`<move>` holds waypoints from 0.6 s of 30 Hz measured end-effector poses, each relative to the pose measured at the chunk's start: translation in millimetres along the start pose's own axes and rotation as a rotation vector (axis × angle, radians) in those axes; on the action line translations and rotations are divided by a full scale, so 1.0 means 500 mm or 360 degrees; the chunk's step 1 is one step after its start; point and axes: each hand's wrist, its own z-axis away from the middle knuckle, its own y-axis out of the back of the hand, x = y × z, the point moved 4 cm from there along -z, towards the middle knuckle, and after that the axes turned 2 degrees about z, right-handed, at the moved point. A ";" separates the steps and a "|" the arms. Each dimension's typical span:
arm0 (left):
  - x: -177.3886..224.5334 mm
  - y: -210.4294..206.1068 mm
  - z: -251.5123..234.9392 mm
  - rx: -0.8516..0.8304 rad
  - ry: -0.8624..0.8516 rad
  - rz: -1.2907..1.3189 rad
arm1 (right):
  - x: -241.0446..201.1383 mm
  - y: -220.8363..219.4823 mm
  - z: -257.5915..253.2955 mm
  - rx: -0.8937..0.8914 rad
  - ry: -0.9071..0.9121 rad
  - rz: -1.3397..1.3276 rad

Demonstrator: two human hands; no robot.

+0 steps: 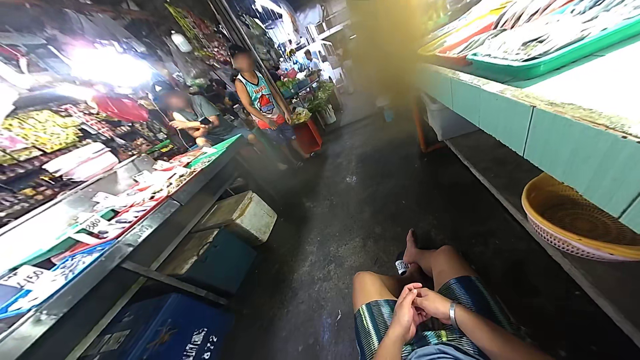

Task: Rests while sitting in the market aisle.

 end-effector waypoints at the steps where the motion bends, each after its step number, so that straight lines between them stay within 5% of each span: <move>1: -0.001 -0.001 0.000 -0.0001 0.0005 -0.0008 | 0.001 0.000 0.002 0.0007 0.0004 0.0004; 18: 0.002 -0.005 0.001 0.0021 -0.0027 0.0036 | -0.006 -0.004 0.005 0.0001 0.0010 -0.0050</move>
